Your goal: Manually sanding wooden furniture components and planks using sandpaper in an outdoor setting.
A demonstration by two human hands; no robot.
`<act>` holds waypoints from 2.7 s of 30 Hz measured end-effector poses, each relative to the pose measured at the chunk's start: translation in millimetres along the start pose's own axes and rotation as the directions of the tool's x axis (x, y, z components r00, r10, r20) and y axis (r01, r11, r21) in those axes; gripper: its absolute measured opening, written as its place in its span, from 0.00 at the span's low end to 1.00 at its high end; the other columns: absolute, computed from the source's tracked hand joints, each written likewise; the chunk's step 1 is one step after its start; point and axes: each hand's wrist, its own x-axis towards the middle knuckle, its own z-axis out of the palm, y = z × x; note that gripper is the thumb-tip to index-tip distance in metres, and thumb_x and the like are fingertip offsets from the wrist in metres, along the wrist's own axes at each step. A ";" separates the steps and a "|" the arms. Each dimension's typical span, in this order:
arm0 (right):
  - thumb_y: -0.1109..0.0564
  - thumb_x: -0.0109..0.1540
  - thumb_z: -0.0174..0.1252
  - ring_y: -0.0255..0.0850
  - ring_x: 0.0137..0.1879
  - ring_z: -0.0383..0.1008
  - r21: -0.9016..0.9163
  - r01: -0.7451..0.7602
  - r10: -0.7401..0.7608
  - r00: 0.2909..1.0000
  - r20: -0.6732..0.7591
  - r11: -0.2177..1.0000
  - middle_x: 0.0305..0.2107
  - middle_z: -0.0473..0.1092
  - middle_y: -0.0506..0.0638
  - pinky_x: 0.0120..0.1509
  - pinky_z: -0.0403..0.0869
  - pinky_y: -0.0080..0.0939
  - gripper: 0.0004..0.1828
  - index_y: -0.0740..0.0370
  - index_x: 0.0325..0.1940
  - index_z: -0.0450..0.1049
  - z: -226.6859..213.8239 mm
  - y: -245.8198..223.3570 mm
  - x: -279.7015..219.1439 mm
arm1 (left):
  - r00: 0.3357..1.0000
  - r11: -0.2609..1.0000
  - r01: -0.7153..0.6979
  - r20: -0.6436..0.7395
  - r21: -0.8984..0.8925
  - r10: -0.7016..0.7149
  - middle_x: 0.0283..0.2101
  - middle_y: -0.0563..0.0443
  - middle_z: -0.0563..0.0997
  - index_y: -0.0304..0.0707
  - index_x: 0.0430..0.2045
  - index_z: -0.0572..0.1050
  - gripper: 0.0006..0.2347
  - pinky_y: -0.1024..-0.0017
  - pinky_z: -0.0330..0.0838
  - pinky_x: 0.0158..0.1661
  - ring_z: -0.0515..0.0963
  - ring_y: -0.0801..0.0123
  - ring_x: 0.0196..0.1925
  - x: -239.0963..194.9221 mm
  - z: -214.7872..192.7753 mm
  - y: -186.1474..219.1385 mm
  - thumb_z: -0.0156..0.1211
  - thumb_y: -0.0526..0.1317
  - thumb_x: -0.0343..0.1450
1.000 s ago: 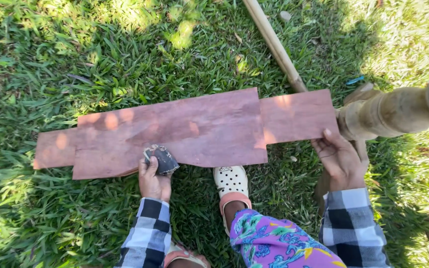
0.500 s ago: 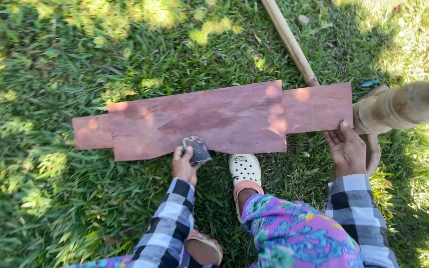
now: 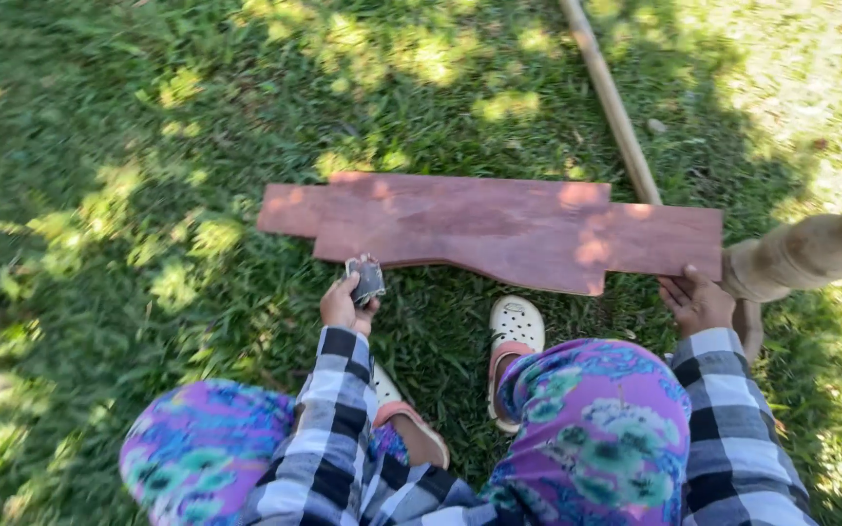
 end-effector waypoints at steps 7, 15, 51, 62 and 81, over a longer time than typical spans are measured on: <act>0.49 0.70 0.55 0.50 0.59 0.74 -0.135 -0.048 0.056 0.996 0.062 0.990 0.58 0.69 0.53 0.57 0.76 0.50 0.25 0.64 0.68 0.64 46.6 7.9 -91.1 | 0.977 0.983 -0.181 0.110 0.000 0.180 0.37 0.48 0.84 0.34 0.46 0.76 0.13 0.63 0.82 0.33 0.85 0.62 0.36 -45.2 19.8 22.2 0.62 0.30 0.67; 0.55 0.67 0.55 0.47 0.58 0.76 -0.300 0.182 -0.010 0.869 0.495 0.937 0.57 0.73 0.55 0.54 0.77 0.45 0.24 0.68 0.66 0.68 127.1 -49.6 -225.4 | 0.864 0.998 -0.009 0.503 0.063 -0.024 0.35 0.51 0.84 0.35 0.39 0.80 0.07 0.67 0.79 0.33 0.83 0.68 0.34 -105.2 67.5 -26.1 0.64 0.30 0.69; 0.43 0.59 0.67 0.50 0.52 0.80 -0.403 0.859 0.069 0.444 0.893 -0.317 0.54 0.75 0.54 0.59 0.75 0.53 0.29 0.53 0.62 0.74 367.9 -48.1 -315.2 | 0.774 0.740 -0.631 0.241 0.232 0.585 0.43 0.46 0.81 0.33 0.46 0.72 0.17 0.68 0.78 0.34 0.82 0.66 0.36 -132.8 31.5 95.1 0.66 0.24 0.64; 0.44 0.48 0.73 0.56 0.65 0.66 0.159 0.897 -0.027 -0.187 0.982 -0.412 0.63 0.68 0.60 0.62 0.69 0.59 0.36 0.47 0.60 0.78 375.8 -42.6 -366.5 | 0.872 0.988 -0.085 0.469 -0.133 0.138 0.37 0.47 0.82 0.36 0.43 0.71 0.12 0.70 0.80 0.29 0.83 0.66 0.30 -155.0 62.7 61.7 0.64 0.29 0.69; 0.58 0.59 0.70 0.28 0.32 0.72 -0.455 0.755 0.053 0.491 0.869 0.471 0.27 0.77 0.44 0.36 0.72 0.32 0.09 0.67 0.37 0.80 368.7 -33.4 -302.9 | 0.707 0.916 -0.398 0.650 0.040 0.279 0.34 0.50 0.83 0.37 0.41 0.76 0.09 0.74 0.79 0.36 0.83 0.73 0.33 -205.3 87.9 56.6 0.64 0.41 0.71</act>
